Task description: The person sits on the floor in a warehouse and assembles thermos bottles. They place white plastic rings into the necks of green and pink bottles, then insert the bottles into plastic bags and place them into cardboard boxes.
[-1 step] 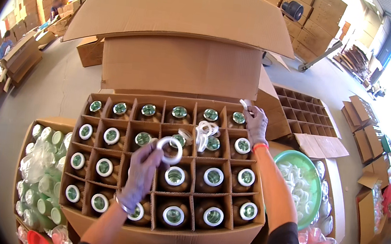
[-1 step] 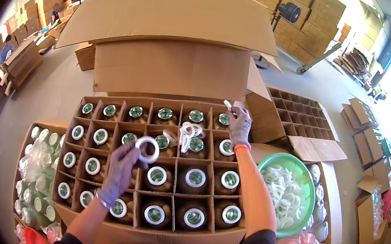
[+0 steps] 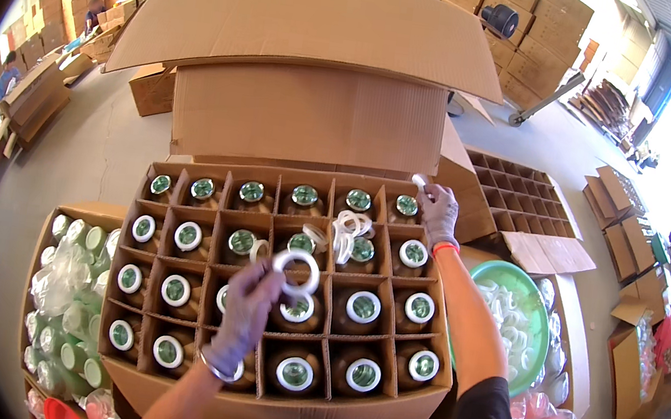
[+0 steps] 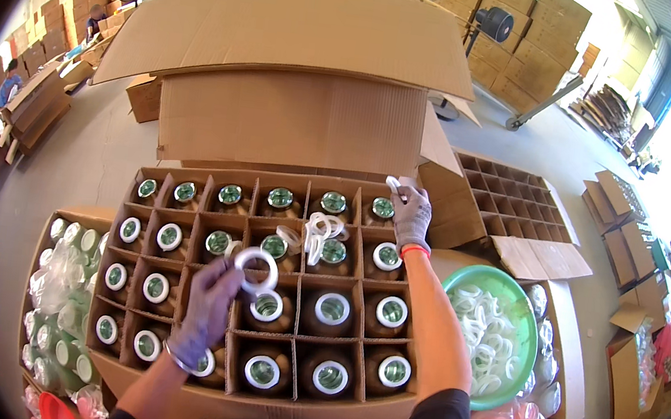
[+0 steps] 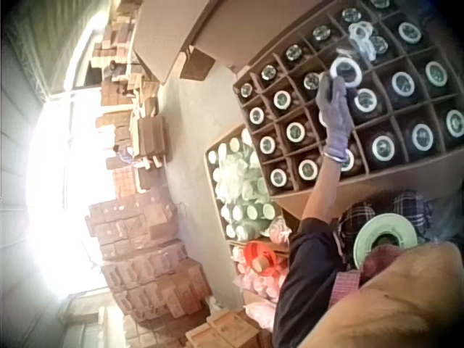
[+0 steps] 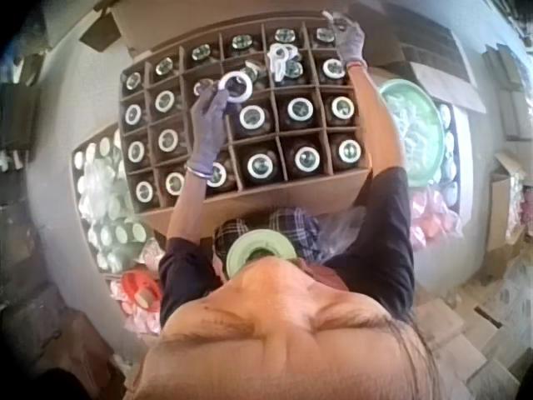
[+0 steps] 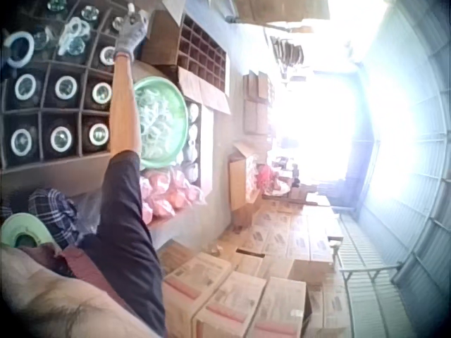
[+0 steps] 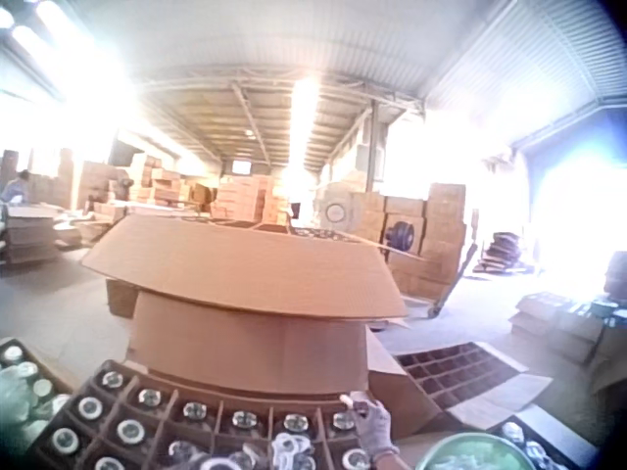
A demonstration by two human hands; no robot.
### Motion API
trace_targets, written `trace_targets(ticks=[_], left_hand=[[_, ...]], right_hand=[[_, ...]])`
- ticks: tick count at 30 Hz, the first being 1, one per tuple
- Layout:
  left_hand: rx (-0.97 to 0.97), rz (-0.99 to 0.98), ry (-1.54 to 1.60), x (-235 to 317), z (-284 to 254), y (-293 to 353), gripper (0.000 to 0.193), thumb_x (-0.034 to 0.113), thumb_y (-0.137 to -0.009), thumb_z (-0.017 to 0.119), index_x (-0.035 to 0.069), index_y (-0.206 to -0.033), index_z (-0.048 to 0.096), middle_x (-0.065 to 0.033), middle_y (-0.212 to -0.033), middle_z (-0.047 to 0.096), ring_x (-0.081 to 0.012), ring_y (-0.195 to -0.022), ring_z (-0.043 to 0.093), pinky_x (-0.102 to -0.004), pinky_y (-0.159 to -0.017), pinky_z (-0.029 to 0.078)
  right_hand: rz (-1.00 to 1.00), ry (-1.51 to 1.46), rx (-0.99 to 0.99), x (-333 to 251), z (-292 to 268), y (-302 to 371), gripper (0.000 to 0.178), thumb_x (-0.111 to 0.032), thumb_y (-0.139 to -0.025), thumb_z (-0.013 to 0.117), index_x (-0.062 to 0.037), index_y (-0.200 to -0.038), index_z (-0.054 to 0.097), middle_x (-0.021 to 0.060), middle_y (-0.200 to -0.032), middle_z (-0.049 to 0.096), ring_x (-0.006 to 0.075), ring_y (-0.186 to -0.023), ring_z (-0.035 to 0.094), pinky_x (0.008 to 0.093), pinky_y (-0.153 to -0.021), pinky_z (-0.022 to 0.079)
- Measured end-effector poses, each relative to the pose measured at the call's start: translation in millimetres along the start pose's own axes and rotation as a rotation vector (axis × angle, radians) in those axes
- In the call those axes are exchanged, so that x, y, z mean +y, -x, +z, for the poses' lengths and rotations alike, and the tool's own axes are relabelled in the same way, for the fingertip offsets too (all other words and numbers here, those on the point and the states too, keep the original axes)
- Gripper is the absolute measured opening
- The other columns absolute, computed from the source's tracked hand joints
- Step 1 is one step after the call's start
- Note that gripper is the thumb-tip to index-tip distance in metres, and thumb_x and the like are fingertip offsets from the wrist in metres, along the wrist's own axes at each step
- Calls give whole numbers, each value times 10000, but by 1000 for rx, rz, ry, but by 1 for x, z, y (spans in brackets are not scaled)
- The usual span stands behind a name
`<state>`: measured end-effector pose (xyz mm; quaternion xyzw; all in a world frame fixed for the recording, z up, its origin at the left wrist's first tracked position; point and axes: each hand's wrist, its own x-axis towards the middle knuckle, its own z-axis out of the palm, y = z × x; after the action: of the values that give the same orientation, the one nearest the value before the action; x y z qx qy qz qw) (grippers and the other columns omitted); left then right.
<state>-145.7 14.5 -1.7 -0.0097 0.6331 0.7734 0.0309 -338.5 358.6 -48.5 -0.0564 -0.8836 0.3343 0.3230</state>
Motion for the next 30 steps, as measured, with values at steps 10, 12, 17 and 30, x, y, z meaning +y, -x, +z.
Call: trace_targets(ticks=[10,12,17,30], left_hand=[[17,-46,143,-15,24,28,322,129,-966,504,-68,-1210,579,-96,-993,685,-147,-829,669,-278,-733,573],[26,-48,171,-13,25,29,314,124,-965,529,-66,-1209,582,-86,-981,676,-145,-823,660,-271,-745,556],[53,-22,171,-16,27,29,318,126,-971,505,-68,-1213,574,-96,-987,684,-147,-852,657,-276,-748,558],[56,-104,397,-19,23,19,342,105,-993,452,-5,-1312,508,-59,-976,640,-127,-774,648,-271,-738,566]], right_hand=[[-510,467,-542,44,10,0,197,-140,-838,645,-110,-1012,733,127,-1142,613,330,-1074,605,404,-927,495],[-597,377,-523,50,8,-3,199,-122,-833,641,-95,-1009,730,139,-1171,601,337,-1077,603,403,-942,490],[-333,409,-717,43,9,-16,316,-168,-823,683,-135,-1137,692,191,-1219,568,359,-1126,590,420,-965,491],[-419,1031,-1045,-51,-15,-38,430,-149,-877,621,-193,-1303,595,164,-1241,606,347,-1229,541,442,-965,502]])
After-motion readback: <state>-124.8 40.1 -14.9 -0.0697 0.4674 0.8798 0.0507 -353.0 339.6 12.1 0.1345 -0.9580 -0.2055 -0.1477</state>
